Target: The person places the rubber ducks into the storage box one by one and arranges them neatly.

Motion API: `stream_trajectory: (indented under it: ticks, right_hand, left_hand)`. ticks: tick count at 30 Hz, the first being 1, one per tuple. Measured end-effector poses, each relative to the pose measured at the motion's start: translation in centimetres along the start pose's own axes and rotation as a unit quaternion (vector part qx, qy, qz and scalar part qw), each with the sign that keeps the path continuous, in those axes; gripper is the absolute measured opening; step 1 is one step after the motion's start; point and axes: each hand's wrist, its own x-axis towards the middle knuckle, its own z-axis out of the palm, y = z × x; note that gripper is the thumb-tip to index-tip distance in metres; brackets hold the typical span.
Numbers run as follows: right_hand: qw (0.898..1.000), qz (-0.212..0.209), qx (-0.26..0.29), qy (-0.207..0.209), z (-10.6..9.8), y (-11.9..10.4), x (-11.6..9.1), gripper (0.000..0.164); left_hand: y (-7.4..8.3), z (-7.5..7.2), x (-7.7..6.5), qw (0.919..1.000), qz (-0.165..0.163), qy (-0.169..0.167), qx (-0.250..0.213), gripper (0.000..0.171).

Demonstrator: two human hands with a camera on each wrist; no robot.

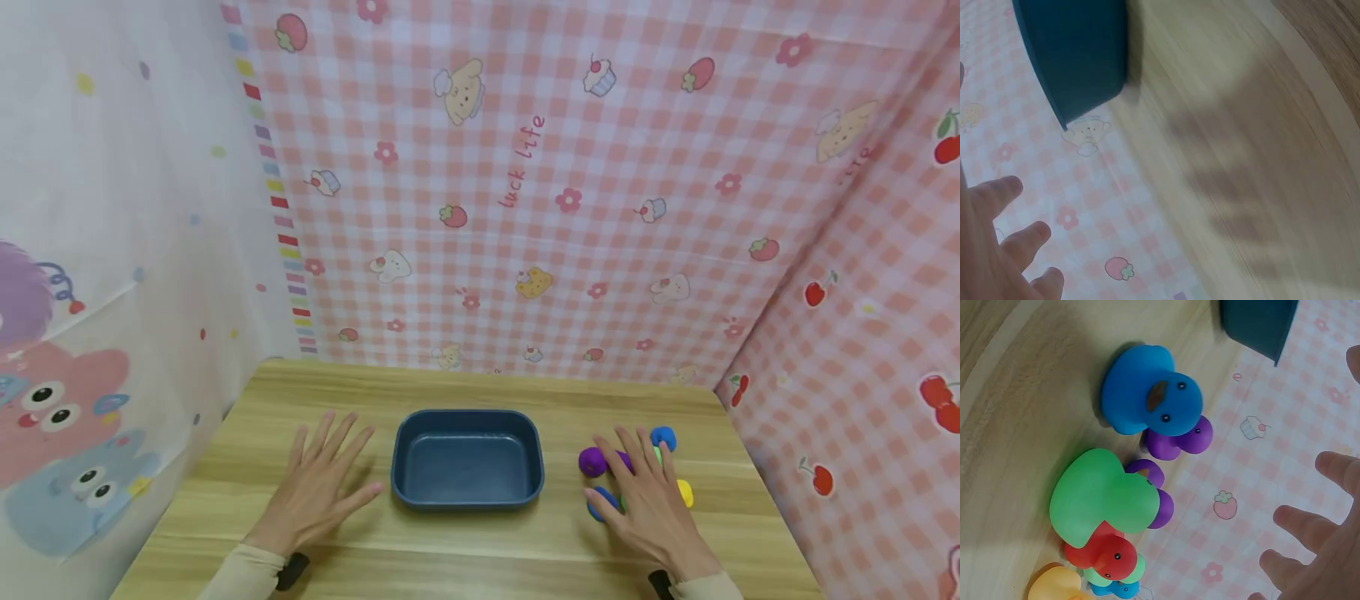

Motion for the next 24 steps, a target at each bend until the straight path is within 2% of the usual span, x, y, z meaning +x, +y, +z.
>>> stream_trajectory:
  ticks: [4,8,15,24]
  right_hand:
    - [1.000,0.002,-0.001,0.003,-0.2,-0.2,-0.4,0.080]
    - [1.000,0.005,0.001,-0.002,-0.2,-0.3,-0.8,0.081]
    - [0.999,0.035,0.030,-0.015,-0.2,-0.2,-1.8,0.077]
    - [0.998,0.021,0.043,0.031,0.1,-0.1,-2.7,0.074]
  left_hand:
    - [0.6,0.2,0.1,0.9999,0.007,0.006,-0.013,0.089]
    - [1.2,0.4,0.3,0.9997,0.008,-0.002,-0.024,0.091]
    - [2.2,1.1,0.6,0.9992,0.010,-0.018,-0.033,0.092]
    - [2.9,2.1,1.0,0.9966,-0.003,-0.056,-0.060,0.095]
